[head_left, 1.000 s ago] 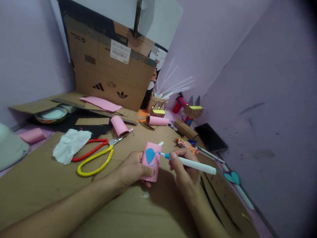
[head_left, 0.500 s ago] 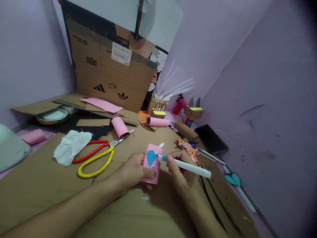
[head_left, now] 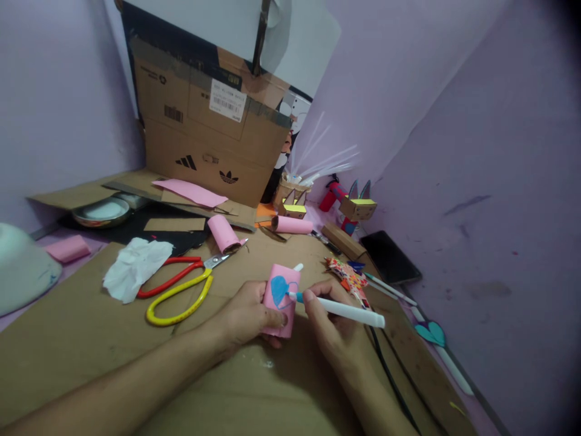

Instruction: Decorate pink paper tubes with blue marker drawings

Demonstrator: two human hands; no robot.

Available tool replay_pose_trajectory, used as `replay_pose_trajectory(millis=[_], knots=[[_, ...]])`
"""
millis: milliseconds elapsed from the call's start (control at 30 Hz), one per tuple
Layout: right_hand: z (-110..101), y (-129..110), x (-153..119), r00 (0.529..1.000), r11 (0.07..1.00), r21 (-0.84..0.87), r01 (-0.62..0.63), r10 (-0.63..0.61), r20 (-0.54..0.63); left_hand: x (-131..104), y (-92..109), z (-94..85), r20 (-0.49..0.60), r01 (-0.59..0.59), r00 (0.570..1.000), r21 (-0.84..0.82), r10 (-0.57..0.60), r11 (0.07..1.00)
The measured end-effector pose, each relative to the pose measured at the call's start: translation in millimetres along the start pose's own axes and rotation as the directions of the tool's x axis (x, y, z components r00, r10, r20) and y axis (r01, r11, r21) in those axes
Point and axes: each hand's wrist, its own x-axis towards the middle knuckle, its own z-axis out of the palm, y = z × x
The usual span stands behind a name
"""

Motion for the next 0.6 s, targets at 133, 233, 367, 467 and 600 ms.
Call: replay_pose_trajectory(millis=[133,233,367,467,600], knots=[[0.5,-2.7,-1.1,1.0,1.0,0.015,-0.007,0.007,0.016,0.2,-0.1,-0.4,0.006,0.002,1.0,-0.004,-0.002,1.0],[0.6,-6.6,-2.0,0.998,0.999,0.01,-0.031,0.03,0.048,0.8,-0.3,-0.9,0.024,-0.013,1.0,-0.008,0.014,1.0],[1.3,-10.6,-3.1,0.995,0.995,0.038,-0.088,0.086,0.044,1.7,-1.3,-1.3,0.033,-0.021,0.999,-0.014,0.022,1.0],[2.3,-12.2,-4.1,0.994,0.994,0.06,-0.087,0.083,0.066,1.6,-1.6,-1.4,0.028,-0.018,0.999,-0.013,0.018,1.0],[4.5,-15.0,-6.0,0.991,0.989,0.081,-0.121,0.115,0.073,0.8,-1.2,-1.6,0.026,-0.009,1.0,-0.012,0.009,1.0]])
